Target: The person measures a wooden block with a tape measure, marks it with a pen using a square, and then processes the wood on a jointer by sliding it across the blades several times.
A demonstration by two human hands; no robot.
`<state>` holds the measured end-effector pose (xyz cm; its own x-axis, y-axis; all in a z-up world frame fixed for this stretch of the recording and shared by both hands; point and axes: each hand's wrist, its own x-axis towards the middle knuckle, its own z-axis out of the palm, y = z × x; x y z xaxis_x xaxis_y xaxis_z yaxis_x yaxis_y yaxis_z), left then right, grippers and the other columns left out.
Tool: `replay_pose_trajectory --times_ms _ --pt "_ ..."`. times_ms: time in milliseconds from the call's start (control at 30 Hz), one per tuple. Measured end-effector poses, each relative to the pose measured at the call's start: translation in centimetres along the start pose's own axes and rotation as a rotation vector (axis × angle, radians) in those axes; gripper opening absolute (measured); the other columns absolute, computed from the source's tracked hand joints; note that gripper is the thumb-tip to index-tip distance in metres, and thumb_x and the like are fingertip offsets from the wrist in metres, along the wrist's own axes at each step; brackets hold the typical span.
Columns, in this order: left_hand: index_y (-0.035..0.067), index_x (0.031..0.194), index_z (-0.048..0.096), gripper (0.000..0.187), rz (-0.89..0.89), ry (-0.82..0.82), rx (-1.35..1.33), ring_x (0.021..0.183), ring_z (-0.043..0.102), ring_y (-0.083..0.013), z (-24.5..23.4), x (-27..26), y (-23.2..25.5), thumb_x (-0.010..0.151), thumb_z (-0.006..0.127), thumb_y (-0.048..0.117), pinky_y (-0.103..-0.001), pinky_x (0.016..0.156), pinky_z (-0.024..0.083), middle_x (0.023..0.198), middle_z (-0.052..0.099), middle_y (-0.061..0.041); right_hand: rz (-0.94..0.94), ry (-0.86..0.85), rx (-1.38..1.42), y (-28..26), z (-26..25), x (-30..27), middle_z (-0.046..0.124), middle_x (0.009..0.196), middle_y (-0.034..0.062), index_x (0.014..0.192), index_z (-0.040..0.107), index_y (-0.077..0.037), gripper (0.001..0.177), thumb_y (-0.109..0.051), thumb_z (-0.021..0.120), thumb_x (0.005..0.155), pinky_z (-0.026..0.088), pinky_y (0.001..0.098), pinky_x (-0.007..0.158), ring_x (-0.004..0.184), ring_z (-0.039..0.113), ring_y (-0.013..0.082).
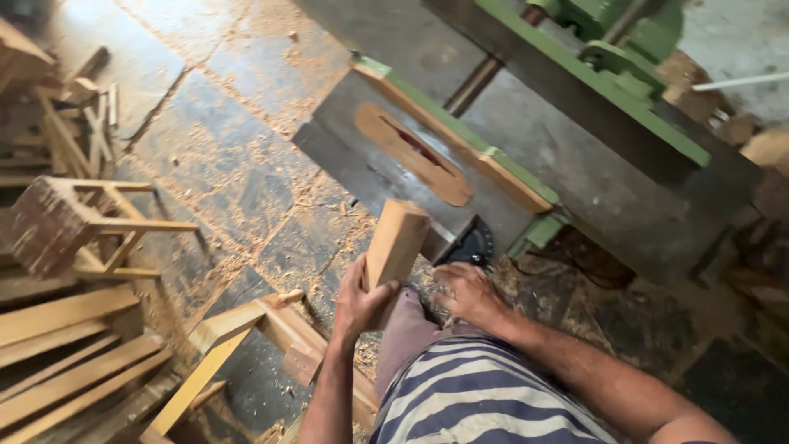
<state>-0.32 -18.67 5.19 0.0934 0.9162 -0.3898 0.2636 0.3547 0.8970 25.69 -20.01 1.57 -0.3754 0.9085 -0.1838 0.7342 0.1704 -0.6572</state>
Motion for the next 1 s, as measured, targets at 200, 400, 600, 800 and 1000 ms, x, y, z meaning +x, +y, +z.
replay_pose_trajectory --times_ms 200,400,600,800,1000 --pt "0.004 0.144 0.050 0.102 0.126 0.207 0.754 0.103 0.058 -0.0272 7.3 4.0 -0.1 0.066 0.085 0.059 -0.046 0.091 0.045 0.120 0.063 -0.013 -0.108 0.232 -0.347 3.2 -1.3 -1.7 0.052 0.141 0.0253 0.126 0.063 -0.002 0.058 -0.031 0.078 0.078 0.038 0.0542 0.108 0.131 0.050 0.0402" --pt "0.002 0.142 0.050 0.104 0.335 0.310 0.902 0.103 0.058 -0.0310 11.0 4.5 -0.3 0.066 0.082 0.065 -0.046 0.089 0.043 0.118 0.064 -0.015 -0.083 0.223 -0.189 3.7 -2.3 -2.5 0.052 0.139 0.0254 0.136 0.055 0.003 0.065 -0.027 0.079 0.084 0.038 0.0512 0.111 0.130 0.049 0.0396" --pt "0.001 0.147 0.047 0.100 0.344 0.270 0.964 0.106 0.058 -0.0304 11.1 4.7 -0.9 0.075 0.080 0.062 -0.045 0.094 0.043 0.121 0.063 -0.015 -0.266 0.339 -0.260 3.3 -2.2 -1.6 0.049 0.148 0.0222 0.138 0.055 0.002 0.055 -0.009 0.068 0.085 0.036 0.0518 0.116 0.139 0.047 0.0367" --pt "0.008 0.152 0.043 0.105 0.152 0.172 1.079 0.109 0.059 -0.0309 11.1 4.5 0.1 0.071 0.082 0.062 -0.046 0.084 0.046 0.129 0.061 -0.016 -0.327 0.356 -0.348 3.8 -0.3 1.7 0.043 0.156 0.0198 0.142 0.055 0.000 0.055 -0.009 0.060 0.088 0.036 0.0518 0.114 0.141 0.043 0.0340" --pt "0.001 0.146 0.044 0.095 0.265 0.203 1.000 0.108 0.061 -0.0345 10.8 5.3 -1.8 0.077 0.081 0.054 -0.046 0.090 0.047 0.129 0.061 -0.020 -0.318 0.375 -0.283 5.1 0.2 2.3 0.044 0.158 0.0167 0.143 0.056 -0.001 0.052 -0.015 0.063 0.093 0.038 0.0496 0.113 0.140 0.044 0.0306"
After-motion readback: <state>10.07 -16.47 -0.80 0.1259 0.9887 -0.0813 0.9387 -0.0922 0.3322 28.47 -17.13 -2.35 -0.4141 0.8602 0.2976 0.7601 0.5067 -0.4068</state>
